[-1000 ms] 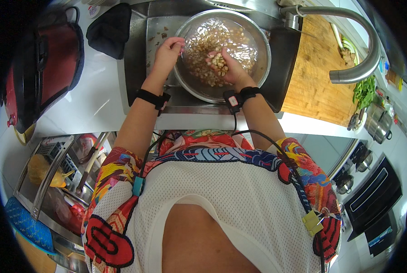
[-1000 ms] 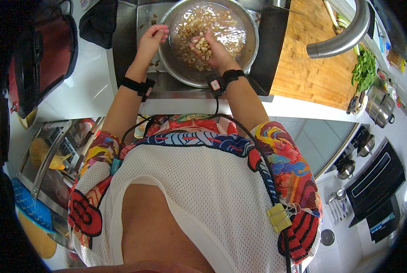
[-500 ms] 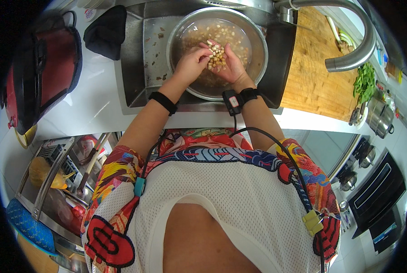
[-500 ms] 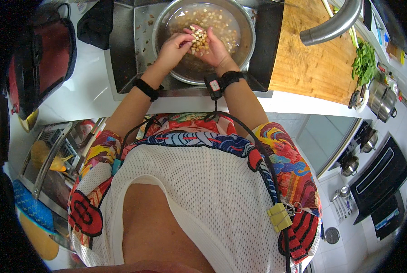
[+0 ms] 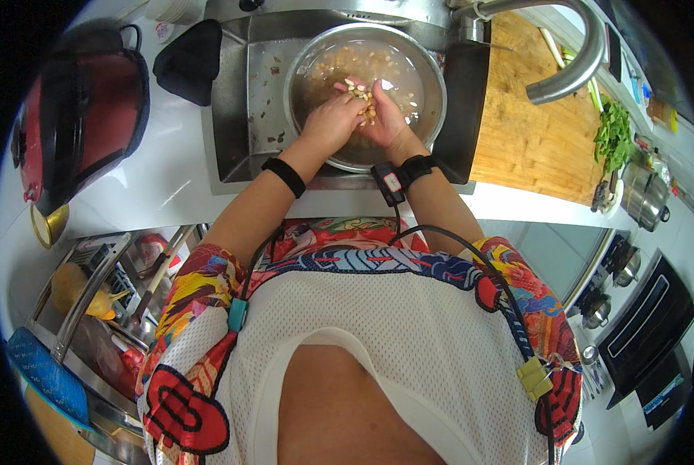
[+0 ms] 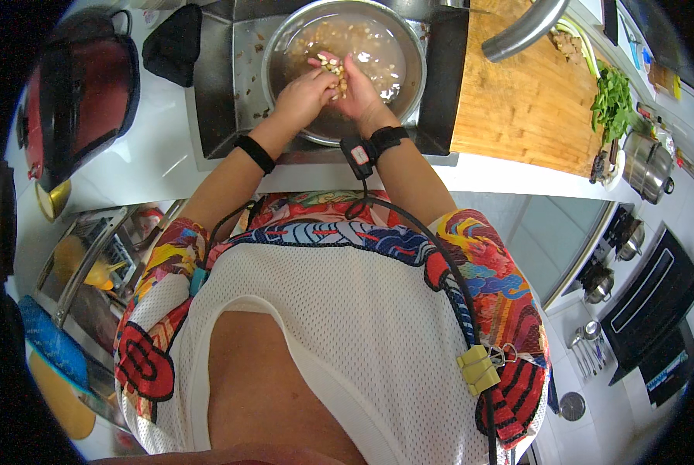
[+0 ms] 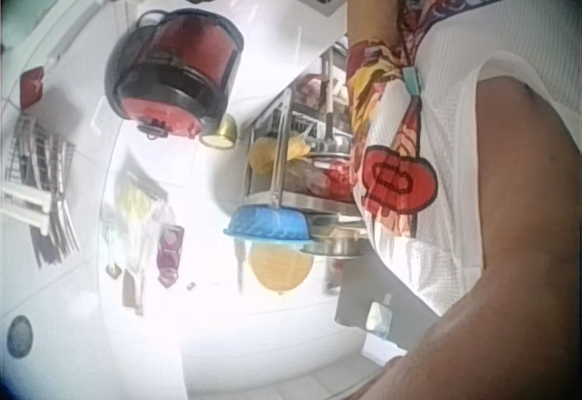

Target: The person stands at a kitchen sink and repeatedly washes small legumes in a metal bowl filled with water. They rub the legumes between their hands, lift handfuls to inspect them, and return them to the bowl. The bowl is occasionally lifted and tilted to drain some water before being set back in the sink.

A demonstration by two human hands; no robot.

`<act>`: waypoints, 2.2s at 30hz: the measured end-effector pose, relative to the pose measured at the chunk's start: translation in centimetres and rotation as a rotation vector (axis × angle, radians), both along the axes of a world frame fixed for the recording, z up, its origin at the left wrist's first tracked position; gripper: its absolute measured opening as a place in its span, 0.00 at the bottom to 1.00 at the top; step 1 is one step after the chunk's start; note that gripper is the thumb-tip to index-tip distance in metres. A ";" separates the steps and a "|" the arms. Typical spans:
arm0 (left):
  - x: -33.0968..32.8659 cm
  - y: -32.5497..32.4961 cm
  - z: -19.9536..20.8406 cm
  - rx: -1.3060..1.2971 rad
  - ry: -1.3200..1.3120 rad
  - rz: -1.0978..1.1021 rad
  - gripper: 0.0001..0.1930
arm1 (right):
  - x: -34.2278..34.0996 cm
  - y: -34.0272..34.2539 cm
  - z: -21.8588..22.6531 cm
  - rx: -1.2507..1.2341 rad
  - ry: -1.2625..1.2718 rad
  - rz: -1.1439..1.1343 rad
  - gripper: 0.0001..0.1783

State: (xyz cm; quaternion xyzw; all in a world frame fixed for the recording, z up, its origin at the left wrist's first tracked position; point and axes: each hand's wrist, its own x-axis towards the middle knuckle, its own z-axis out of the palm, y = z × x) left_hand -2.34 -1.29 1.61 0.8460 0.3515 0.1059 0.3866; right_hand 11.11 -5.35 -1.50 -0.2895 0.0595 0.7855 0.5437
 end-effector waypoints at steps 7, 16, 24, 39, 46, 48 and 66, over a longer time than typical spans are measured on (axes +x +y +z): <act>-0.3 0.0 1.3 -0.042 -0.025 0.085 0.08 | 0.4 -0.6 3.7 0.031 0.049 -0.002 0.31; 0.1 1.7 5.0 -0.923 -0.301 0.356 0.08 | 1.3 -1.0 8.8 0.096 0.056 -0.017 0.29; 0.1 1.6 8.0 -1.282 -0.460 0.419 0.11 | 2.1 -1.4 10.8 0.139 0.066 -0.039 0.29; 0.2 0.5 9.5 -1.247 -0.425 0.385 0.10 | 2.8 -3.3 12.7 0.173 0.058 -0.058 0.29; 0.4 0.3 9.9 -1.208 -0.420 0.368 0.08 | 3.6 -3.5 13.1 0.174 0.027 -0.103 0.28; 0.6 0.1 10.2 -1.128 -0.388 0.385 0.08 | 3.8 -3.5 13.2 0.160 0.011 -0.126 0.27; 3.0 -1.4 10.0 -0.236 -0.220 0.139 0.06 | 4.6 -3.0 12.2 0.182 0.032 -0.201 0.26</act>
